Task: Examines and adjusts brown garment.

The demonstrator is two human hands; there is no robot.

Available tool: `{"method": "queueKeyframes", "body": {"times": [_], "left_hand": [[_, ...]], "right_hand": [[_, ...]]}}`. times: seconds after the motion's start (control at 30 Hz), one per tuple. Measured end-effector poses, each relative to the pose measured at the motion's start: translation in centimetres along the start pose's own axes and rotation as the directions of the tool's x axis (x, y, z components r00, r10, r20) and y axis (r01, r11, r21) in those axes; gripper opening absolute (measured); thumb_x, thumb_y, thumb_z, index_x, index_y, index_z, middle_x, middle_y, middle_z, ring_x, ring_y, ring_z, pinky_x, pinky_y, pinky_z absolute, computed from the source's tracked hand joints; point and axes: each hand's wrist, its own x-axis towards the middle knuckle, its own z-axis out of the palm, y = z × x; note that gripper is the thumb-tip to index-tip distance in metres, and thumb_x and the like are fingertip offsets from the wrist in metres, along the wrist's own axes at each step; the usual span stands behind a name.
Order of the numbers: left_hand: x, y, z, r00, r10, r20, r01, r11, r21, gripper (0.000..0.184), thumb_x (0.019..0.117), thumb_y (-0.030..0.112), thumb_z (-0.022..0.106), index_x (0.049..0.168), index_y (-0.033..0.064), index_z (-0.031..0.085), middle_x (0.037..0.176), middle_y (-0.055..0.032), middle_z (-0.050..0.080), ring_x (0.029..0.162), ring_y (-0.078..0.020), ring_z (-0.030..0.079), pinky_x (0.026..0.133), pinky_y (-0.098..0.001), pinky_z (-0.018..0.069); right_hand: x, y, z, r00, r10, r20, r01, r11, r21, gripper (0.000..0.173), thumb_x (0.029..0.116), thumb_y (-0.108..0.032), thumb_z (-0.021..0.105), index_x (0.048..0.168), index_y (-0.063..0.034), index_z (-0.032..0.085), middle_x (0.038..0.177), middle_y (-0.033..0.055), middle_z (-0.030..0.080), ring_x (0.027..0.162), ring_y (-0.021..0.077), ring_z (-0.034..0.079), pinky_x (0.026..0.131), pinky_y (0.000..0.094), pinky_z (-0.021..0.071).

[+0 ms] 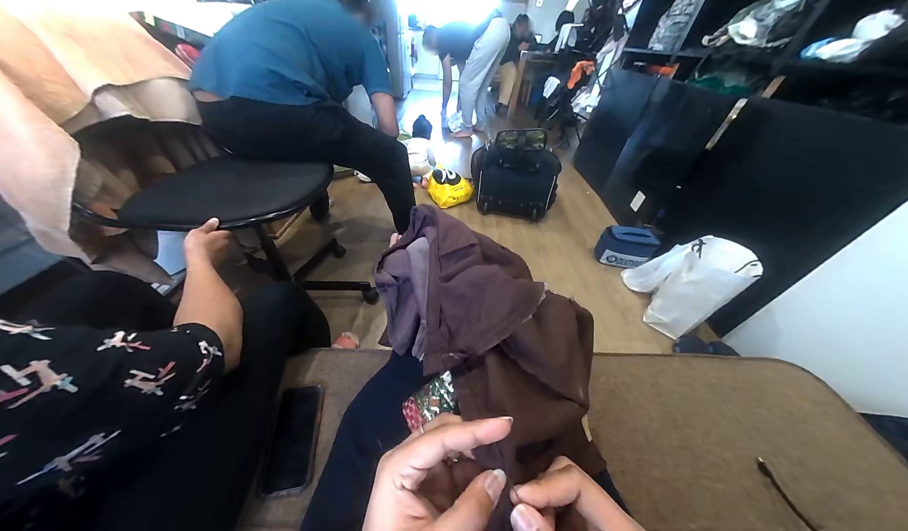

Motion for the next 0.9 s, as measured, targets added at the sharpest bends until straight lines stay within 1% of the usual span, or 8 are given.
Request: {"method": "queueKeyframes", "body": {"times": [0.2, 0.27, 0.37, 0.5, 0.63, 0.73, 0.83, 0.9], "left_hand": [[-0.09, 0.00, -0.06, 1.000, 0.028, 0.002, -0.028, 0.997, 0.072, 0.039, 0.0892, -0.007, 0.069, 0.125, 0.0077, 0.073, 0.114, 0.0046, 0.071, 0.092, -0.0008, 0.068, 0.080, -0.0203, 0.0604], [-0.08, 0.08, -0.12, 1.000, 0.028, 0.012, -0.029, 0.997, 0.078, 0.039, 0.0889, -0.007, 0.069, 0.125, 0.0078, 0.073, 0.113, 0.0048, 0.070, 0.091, -0.0007, 0.068, 0.079, -0.0197, 0.0604], [0.09, 0.14, -0.47, 0.999, -0.001, 0.051, 0.000, 1.000, 0.024, 0.040, 0.0891, -0.007, 0.068, 0.125, 0.0077, 0.073, 0.114, 0.0037, 0.072, 0.093, -0.0021, 0.068, 0.081, -0.0212, 0.0596], [0.38, 0.18, -0.73, 0.989, -0.069, 0.127, 0.082, 0.992, -0.094, 0.039, 0.0911, -0.006, 0.067, 0.127, 0.0090, 0.072, 0.115, 0.0033, 0.073, 0.096, -0.0036, 0.069, 0.085, -0.0241, 0.0594], [0.28, 0.06, -0.69, 0.985, -0.063, 0.161, 0.079, 0.993, -0.093, 0.040, 0.0912, -0.007, 0.067, 0.128, 0.0070, 0.071, 0.116, 0.0026, 0.073, 0.096, -0.0040, 0.070, 0.085, -0.0248, 0.0599], [0.08, 0.01, -0.50, 0.988, -0.054, 0.143, 0.064, 0.996, -0.066, 0.040, 0.0907, -0.007, 0.068, 0.128, 0.0069, 0.071, 0.115, 0.0032, 0.072, 0.095, -0.0033, 0.069, 0.084, -0.0239, 0.0600], [-0.12, -0.05, -0.15, 0.994, -0.072, 0.077, 0.077, 0.995, -0.064, 0.032, 0.0941, -0.002, 0.065, 0.123, 0.0085, 0.074, 0.111, 0.0041, 0.074, 0.095, -0.0024, 0.069, 0.085, -0.0229, 0.0587], [-0.13, -0.06, 0.06, 0.995, -0.095, 0.040, 0.098, 0.992, -0.081, 0.029, 0.0944, -0.002, 0.064, 0.119, 0.0088, 0.076, 0.109, 0.0033, 0.075, 0.095, -0.0030, 0.069, 0.084, -0.0234, 0.0588]], "right_hand": [[0.06, 0.04, -0.01, 1.000, 0.028, 0.001, -0.028, 0.999, 0.017, 0.005, 0.0933, -0.002, 0.068, 0.097, -0.0007, 0.070, 0.087, -0.0018, 0.065, 0.069, -0.0039, 0.058, 0.060, 0.0130, 0.0501], [0.11, 0.03, -0.13, 1.000, 0.023, 0.005, -0.023, 1.000, 0.007, 0.004, 0.0933, -0.003, 0.069, 0.096, -0.0005, 0.071, 0.087, -0.0013, 0.065, 0.071, -0.0034, 0.059, 0.062, 0.0132, 0.0509], [0.27, 0.26, -0.36, 1.000, -0.011, 0.012, 0.011, 1.000, -0.029, 0.005, 0.0947, -0.007, 0.070, 0.097, -0.0034, 0.073, 0.090, -0.0015, 0.065, 0.078, -0.0024, 0.061, 0.067, 0.0132, 0.0529], [0.41, 0.81, -0.53, 0.998, -0.053, 0.017, 0.054, 0.998, -0.045, 0.005, 0.0972, -0.014, 0.070, 0.098, -0.0091, 0.072, 0.095, -0.0038, 0.064, 0.084, -0.0037, 0.061, 0.073, 0.0125, 0.0538], [0.34, 0.63, -0.36, 0.999, -0.034, 0.003, 0.034, 0.999, -0.024, 0.010, 0.0980, -0.016, 0.070, 0.095, -0.0070, 0.069, 0.093, -0.0038, 0.063, 0.079, -0.0048, 0.060, 0.069, 0.0123, 0.0537], [0.31, 0.51, -0.27, 1.000, -0.012, 0.002, 0.012, 1.000, -0.013, 0.012, 0.0984, -0.017, 0.069, 0.093, -0.0058, 0.068, 0.092, -0.0037, 0.062, 0.076, -0.0050, 0.060, 0.068, 0.0125, 0.0538], [0.33, 0.57, -0.14, 1.000, -0.008, 0.008, 0.008, 1.000, -0.026, 0.010, 0.0987, -0.015, 0.068, 0.094, -0.0062, 0.067, 0.092, -0.0038, 0.062, 0.078, -0.0055, 0.059, 0.069, 0.0118, 0.0532], [0.27, 0.66, -0.04, 1.000, 0.003, 0.014, -0.003, 1.000, -0.018, 0.009, 0.0993, -0.014, 0.066, 0.094, -0.0063, 0.066, 0.093, -0.0039, 0.062, 0.080, -0.0049, 0.060, 0.070, 0.0125, 0.0529]]}}
